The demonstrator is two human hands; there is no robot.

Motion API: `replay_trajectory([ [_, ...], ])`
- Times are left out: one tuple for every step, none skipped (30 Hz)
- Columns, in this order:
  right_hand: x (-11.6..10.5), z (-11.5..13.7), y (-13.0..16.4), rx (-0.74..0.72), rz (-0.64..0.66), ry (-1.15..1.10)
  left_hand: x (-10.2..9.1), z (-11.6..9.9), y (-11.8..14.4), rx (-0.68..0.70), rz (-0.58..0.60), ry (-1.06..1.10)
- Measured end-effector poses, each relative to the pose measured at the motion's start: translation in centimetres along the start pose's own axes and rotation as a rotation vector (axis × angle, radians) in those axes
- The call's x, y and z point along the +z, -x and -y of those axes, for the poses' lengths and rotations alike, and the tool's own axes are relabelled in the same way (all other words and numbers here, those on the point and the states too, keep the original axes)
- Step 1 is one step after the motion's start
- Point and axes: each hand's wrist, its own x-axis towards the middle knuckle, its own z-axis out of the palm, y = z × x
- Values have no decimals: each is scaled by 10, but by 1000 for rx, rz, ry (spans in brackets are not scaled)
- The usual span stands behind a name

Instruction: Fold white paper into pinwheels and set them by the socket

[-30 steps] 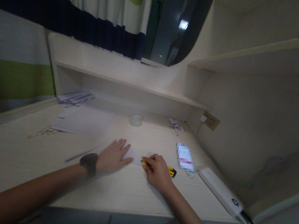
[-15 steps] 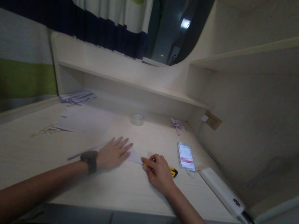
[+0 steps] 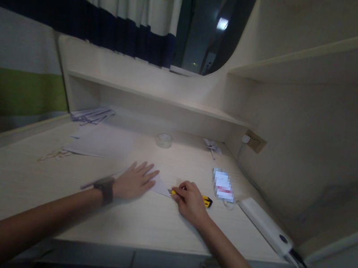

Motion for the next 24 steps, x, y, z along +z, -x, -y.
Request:
replay_trajectory([
  [0, 0, 0, 1, 2, -4, 0, 0, 0, 4, -1, -1],
  [-1, 0, 0, 1, 5, -7, 0, 0, 1, 9, -3, -3],
  [-2, 0, 1, 0, 10, -10, 0, 1, 1, 16, -6, -6],
  [-4, 0, 1, -4, 17, -13, 0, 1, 1, 24, -9, -8],
  [-5, 0, 2, -8, 26, -16, -1, 1, 1, 29, -10, -8],
  [-7, 0, 3, -12, 32, -19, -1, 1, 2, 33, -10, -8],
  [-8, 0, 4, -16, 39, -22, -2, 1, 2, 35, -8, -7],
  [-10, 0, 5, -20, 44, -26, -2, 2, 2, 36, -5, -5],
  [-11, -1, 6, -24, 46, -31, -2, 2, 2, 37, -4, -2],
  [-13, -1, 7, -30, 48, -37, -2, 2, 3, 38, -6, 0],
  [-14, -1, 9, -37, 51, -45, -2, 2, 3, 40, -7, 2],
  [-16, -1, 10, -46, 55, -54, -1, 2, 3, 41, -9, 4],
  [-17, -1, 12, -55, 64, -64, -1, 2, 3, 41, -11, 6],
  [-19, -1, 13, -65, 74, -73, 0, 2, 4, 40, -13, 8],
  [-21, 0, 15, -72, 86, -82, 0, 2, 4, 39, -12, 12],
  [-23, 1, 17, -75, 96, -90, -1, 2, 4, 36, -8, 18],
  [-24, 1, 18, -75, 101, -95, -2, 2, 4, 32, -6, 25],
  [-25, 2, 19, -71, 99, -97, -5, 3, 4, 27, -8, 33],
  [-26, 3, 20, -67, 94, -98, -8, 3, 4, 28, -13, 42],
  [-26, 4, 21, -63, 87, -97, -13, 5, 4, 43, -18, 50],
  [-26, 4, 21, -60, 81, -96, -18, 7, 4, 69, -24, 57],
  [-26, 4, 22, -59, 76, -97, -24, 9, 4, 121, -16, 65],
  [-26, 4, 22, -58, 71, -99, -29, 11, 4, 184, 10, 72],
  [-26, 4, 22, -59, 67, -102, -34, 13, 4, 234, 41, 81],
])
